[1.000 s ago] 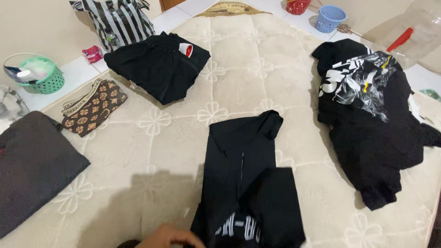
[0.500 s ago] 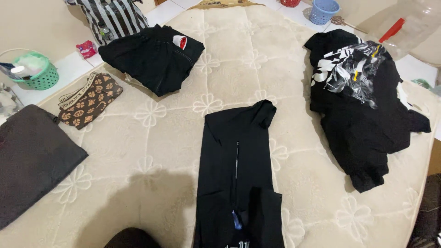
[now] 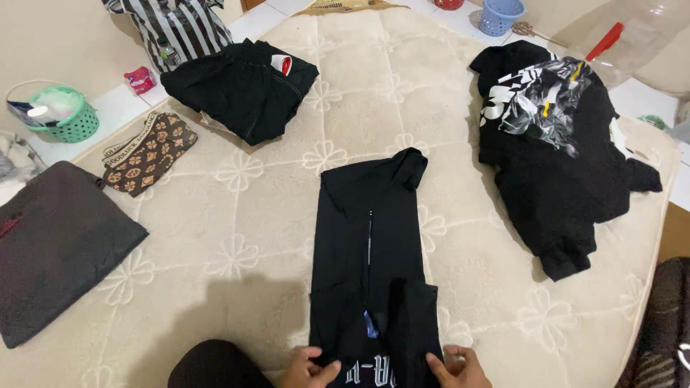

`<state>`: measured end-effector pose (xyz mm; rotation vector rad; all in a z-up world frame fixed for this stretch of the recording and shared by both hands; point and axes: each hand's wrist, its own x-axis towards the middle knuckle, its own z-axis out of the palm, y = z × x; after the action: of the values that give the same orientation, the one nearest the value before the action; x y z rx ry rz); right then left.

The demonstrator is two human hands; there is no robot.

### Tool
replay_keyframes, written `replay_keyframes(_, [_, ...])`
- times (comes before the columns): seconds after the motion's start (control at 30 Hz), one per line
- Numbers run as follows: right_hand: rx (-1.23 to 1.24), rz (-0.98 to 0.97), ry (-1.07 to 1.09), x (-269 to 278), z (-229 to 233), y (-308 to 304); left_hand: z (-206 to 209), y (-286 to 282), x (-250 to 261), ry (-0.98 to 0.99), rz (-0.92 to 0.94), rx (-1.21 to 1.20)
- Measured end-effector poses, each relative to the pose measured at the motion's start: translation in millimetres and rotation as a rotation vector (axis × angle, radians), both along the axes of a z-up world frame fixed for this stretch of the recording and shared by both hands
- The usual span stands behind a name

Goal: Folding various t-shirts and garments on a bed surface.

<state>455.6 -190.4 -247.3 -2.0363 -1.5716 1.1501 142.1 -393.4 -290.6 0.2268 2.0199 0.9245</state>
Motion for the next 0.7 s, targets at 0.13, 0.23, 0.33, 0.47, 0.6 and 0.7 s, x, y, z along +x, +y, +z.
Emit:
replay_keyframes(0.13, [-0.109, 0.005, 0.051, -19.9, 49.5, -1.2, 82.8, 29.7, -9.2, -0.167, -0.115, -0.013])
replay_keyframes(0.23, [-0.171, 0.082, 0.329, -15.8, 39.9, -2.4, 109.6, 40.7, -8.3, -0.037, -0.264, 0.401])
replay_keyframes(0.33, [-0.158, 0.205, 0.591, -30.1, 61.5, -7.3, 167.0, 60.7, -6.7, -0.251, -0.128, 0.404])
replay_keyframes(0.47, [-0.442, -0.043, 0.748, -76.6, 130.6, -11.9, 172.7, 72.9, -1.1, -0.591, 0.242, 0.076])
replay_keyframes(0.6, [-0.417, -0.312, 0.649, -76.8, 78.6, -12.5, 103.2, 59.5, 15.5, -0.183, 0.080, 0.312])
replay_keyframes(0.7, [-0.078, -0.204, 0.594, -68.9, 25.3, -36.5, 82.8, 52.3, 20.1, -0.182, 0.128, 0.388])
